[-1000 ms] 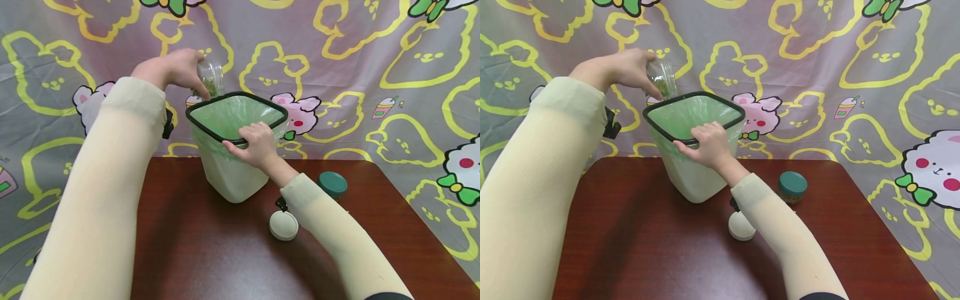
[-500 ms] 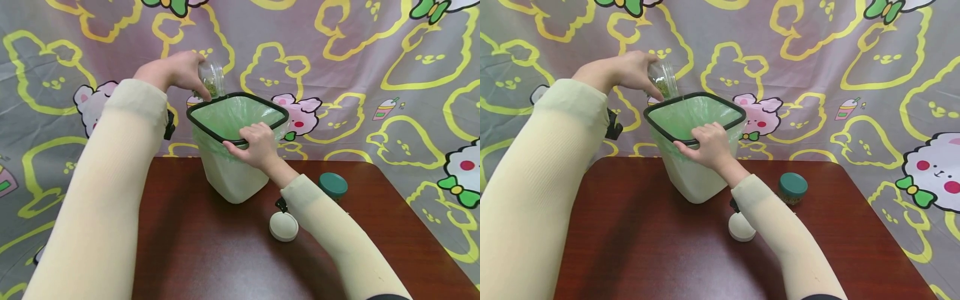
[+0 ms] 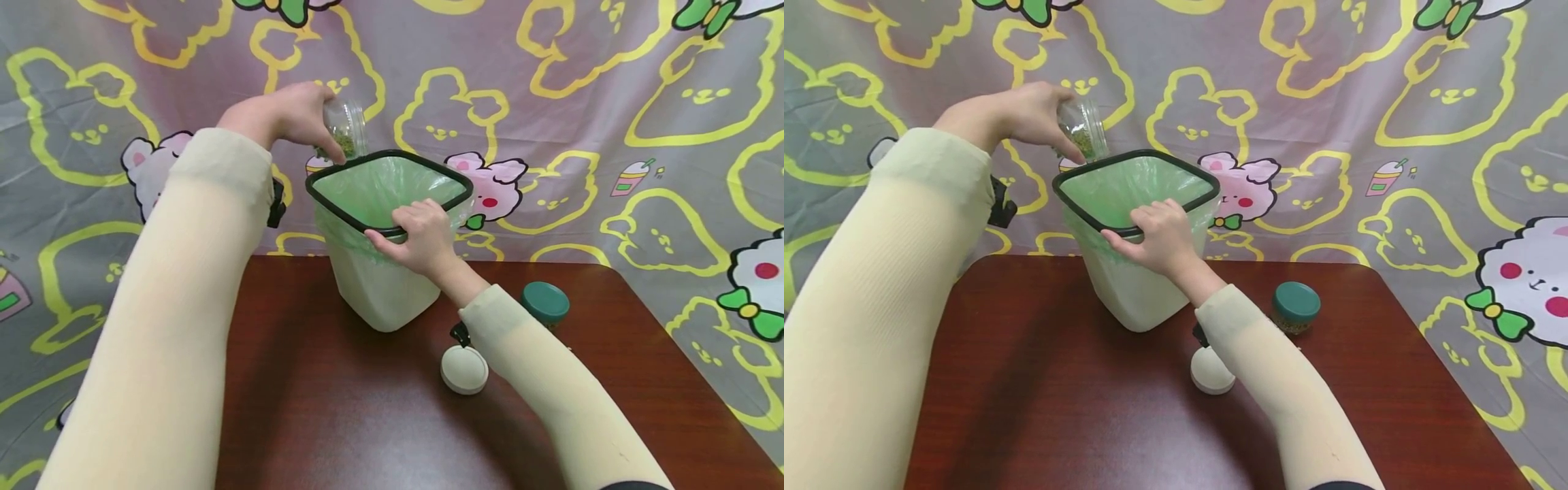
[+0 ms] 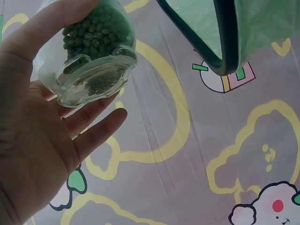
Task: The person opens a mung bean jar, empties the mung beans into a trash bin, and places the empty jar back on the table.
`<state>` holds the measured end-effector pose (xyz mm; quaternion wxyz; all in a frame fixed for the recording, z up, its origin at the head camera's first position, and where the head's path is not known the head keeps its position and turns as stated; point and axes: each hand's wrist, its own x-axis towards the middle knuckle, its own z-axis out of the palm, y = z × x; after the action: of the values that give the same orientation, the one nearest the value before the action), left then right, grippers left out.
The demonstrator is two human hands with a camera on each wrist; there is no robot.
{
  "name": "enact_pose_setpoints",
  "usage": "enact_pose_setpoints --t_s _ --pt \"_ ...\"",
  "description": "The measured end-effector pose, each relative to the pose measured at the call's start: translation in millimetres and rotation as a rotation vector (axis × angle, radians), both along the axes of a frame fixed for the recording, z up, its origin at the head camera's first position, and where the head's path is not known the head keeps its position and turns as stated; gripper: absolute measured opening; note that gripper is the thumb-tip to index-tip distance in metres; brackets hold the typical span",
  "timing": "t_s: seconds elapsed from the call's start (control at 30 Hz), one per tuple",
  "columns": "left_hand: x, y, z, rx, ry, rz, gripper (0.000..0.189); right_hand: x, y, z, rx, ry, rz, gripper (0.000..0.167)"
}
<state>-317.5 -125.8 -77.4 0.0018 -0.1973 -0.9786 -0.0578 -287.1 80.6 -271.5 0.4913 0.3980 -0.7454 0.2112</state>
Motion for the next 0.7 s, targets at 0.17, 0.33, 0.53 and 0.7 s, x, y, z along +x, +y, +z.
enact_pose_setpoints --t_s 0.17,0.33,0.53,0.7 --pt "-0.8 -0.7 0.4 -0.004 -0.007 -0.001 0.110 0.0 0.0 0.3 -0.003 0.001 0.008 0.059" --pt "-1.0 0.0 -0.1 -0.001 -0.006 -0.004 0.110 -1.3 0.6 -0.8 -0.007 0.005 0.000 0.058" --pt "-2.3 -1.4 -1.5 -0.008 0.010 -0.002 0.109 -3.6 -0.4 -2.0 -0.014 0.014 -0.002 0.058" --pt "-3.1 -1.3 -1.8 0.001 0.018 -0.004 0.106 -2.5 0.0 -1.9 -0.008 0.005 -0.001 0.057"
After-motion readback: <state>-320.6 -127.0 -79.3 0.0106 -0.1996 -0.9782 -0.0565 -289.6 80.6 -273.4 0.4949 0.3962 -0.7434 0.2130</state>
